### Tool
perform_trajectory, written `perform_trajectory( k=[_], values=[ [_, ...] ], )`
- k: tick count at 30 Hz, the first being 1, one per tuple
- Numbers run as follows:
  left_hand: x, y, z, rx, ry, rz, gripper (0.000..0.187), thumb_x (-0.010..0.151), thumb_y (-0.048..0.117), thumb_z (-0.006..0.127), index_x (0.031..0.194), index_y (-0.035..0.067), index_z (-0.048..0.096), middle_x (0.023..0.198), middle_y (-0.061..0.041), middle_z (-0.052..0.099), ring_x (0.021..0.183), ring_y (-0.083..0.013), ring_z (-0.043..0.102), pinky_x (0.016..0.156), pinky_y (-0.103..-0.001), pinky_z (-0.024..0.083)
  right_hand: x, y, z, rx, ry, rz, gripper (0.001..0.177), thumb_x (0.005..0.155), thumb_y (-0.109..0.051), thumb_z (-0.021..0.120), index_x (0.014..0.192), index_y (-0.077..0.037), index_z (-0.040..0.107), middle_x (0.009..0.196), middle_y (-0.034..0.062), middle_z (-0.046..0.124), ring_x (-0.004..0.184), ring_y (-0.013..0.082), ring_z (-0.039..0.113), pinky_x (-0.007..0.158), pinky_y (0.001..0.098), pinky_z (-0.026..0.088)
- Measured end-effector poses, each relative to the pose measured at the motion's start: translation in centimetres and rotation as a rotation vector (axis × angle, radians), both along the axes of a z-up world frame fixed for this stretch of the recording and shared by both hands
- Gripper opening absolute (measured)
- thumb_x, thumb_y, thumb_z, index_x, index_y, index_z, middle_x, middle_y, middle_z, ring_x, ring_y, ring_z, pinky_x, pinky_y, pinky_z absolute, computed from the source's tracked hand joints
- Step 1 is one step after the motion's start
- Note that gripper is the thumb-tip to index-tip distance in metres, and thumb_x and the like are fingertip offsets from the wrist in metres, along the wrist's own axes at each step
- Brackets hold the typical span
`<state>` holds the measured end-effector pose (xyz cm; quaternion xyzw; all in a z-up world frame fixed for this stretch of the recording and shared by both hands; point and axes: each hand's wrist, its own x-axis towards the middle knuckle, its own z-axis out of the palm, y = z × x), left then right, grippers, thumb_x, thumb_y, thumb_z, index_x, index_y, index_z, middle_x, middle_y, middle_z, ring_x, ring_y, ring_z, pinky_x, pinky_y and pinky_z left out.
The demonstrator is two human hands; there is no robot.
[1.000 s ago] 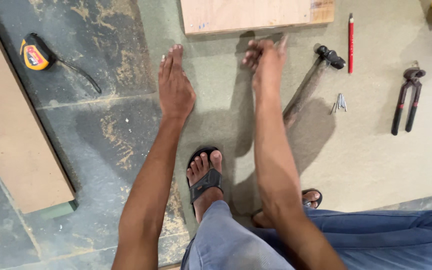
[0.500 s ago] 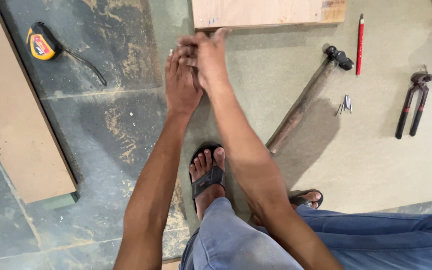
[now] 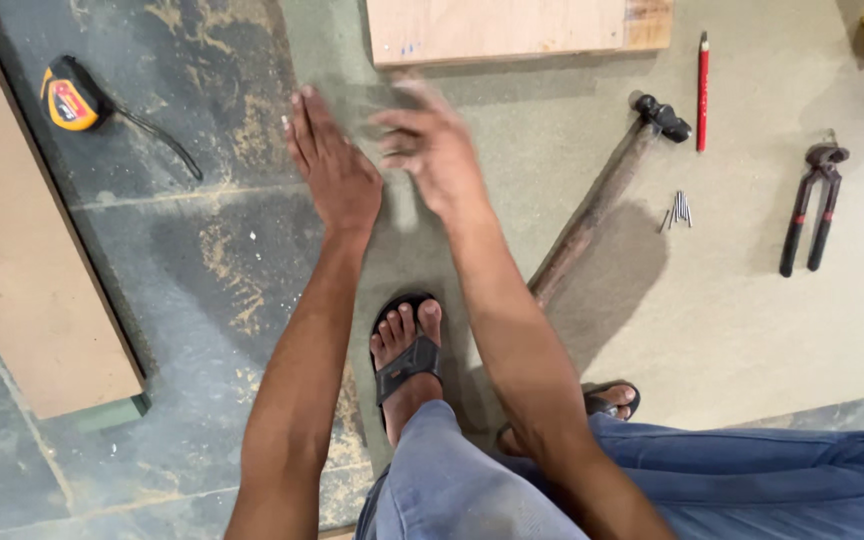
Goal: The person hammers nails into a rectangular wooden board using a hammer. They position the board, drive in several nails, then flip the board over and mark a line with a pencil.
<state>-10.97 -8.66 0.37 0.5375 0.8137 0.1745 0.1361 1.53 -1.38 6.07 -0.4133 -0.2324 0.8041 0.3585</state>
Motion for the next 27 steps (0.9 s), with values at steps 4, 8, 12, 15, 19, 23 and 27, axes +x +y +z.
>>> perform_trajectory(
  k=[4, 8, 12, 15, 19, 23, 27],
  values=[
    [0.4, -0.2, -0.1, -0.021, 0.016, -0.061, 0.074, 0.105, 0.005, 0.044, 0.165, -0.004, 0.003, 0.176, -0.016, 0.012, 0.164, -0.0286, 0.004, 0.136, -0.046, 0.003, 5.7, 1.5, -2.3, 0.029, -0.042, -0.541, 0.048, 0.1, 0.0, 0.051, 0.14, -0.026, 0.045, 0.103, 0.0175, 0.071, 0.076, 0.0213, 0.065, 0.067, 0.0377, 0.06],
    [0.6, 0.1, 0.3, -0.057, 0.004, -0.081, 0.074, 0.102, 0.005, 0.043, 0.164, -0.005, 0.005, 0.174, -0.018, 0.013, 0.162, -0.0317, 0.007, 0.134, -0.047, 0.004, 5.9, 6.3, -3.3, 0.041, 0.036, -0.624, 0.021, 0.108, -0.017, 0.042, 0.098, -0.002, 0.053, 0.103, 0.0198, 0.072, 0.08, 0.0242, 0.067, 0.069, 0.0396, 0.061],
    [0.7, 0.2, 0.6, -0.034, -0.01, -0.085, 0.075, 0.101, 0.006, 0.044, 0.164, -0.005, 0.005, 0.173, -0.02, 0.015, 0.162, -0.0327, 0.008, 0.134, -0.048, 0.004, 0.5, 5.7, -2.9, -0.011, 0.002, -0.469, 0.072, 0.104, -0.059, 0.017, 0.094, 0.0, 0.058, 0.098, 0.0188, 0.067, 0.077, 0.0252, 0.066, 0.068, 0.041, 0.061],
    [0.8, -0.4, 0.7, -0.018, -0.01, -0.085, 0.076, 0.099, 0.005, 0.044, 0.165, -0.003, 0.006, 0.174, -0.018, 0.016, 0.163, -0.0314, 0.008, 0.135, -0.048, 0.004, -0.1, 2.1, -2.2, -0.035, 0.022, -0.286, 0.02, 0.106, -0.028, 0.044, 0.107, -0.01, 0.052, 0.101, 0.0183, 0.071, 0.077, 0.0244, 0.068, 0.065, 0.0394, 0.06],
    [0.0, 0.4, 0.6, -0.026, -0.02, -0.085, 0.075, 0.1, 0.005, 0.043, 0.165, -0.002, 0.006, 0.174, -0.018, 0.015, 0.163, -0.0325, 0.008, 0.134, -0.048, 0.003, 3.1, 2.4, -2.0, -0.003, -0.066, -0.274, 0.023, 0.105, -0.017, 0.052, 0.12, 0.0, 0.05, 0.099, 0.0174, 0.072, 0.074, 0.0241, 0.066, 0.064, 0.0404, 0.06],
    [0.2, 1.0, 0.6, -0.026, -0.003, -0.113, 0.071, 0.105, 0.013, 0.039, 0.167, -0.002, 0.008, 0.177, -0.016, 0.013, 0.165, -0.0296, 0.006, 0.136, -0.047, 0.003, 7.6, 5.4, -3.2, -0.049, -0.192, -0.482, 0.01, 0.104, -0.011, 0.051, 0.109, -0.018, 0.045, 0.094, 0.0158, 0.073, 0.071, 0.0213, 0.065, 0.063, 0.0389, 0.059],
    [0.0, 2.5, 0.9, -0.027, -0.001, -0.034, 0.066, 0.109, 0.03, 0.035, 0.167, 0.004, 0.016, 0.174, -0.016, 0.009, 0.162, -0.0296, 0.002, 0.134, -0.047, 0.002, 8.9, 7.2, -4.3, 0.033, -0.238, -0.441, 0.014, 0.102, -0.01, 0.051, 0.105, 0.002, 0.057, 0.088, 0.0132, 0.073, 0.068, 0.0201, 0.066, 0.061, 0.0386, 0.061]
  ],
)
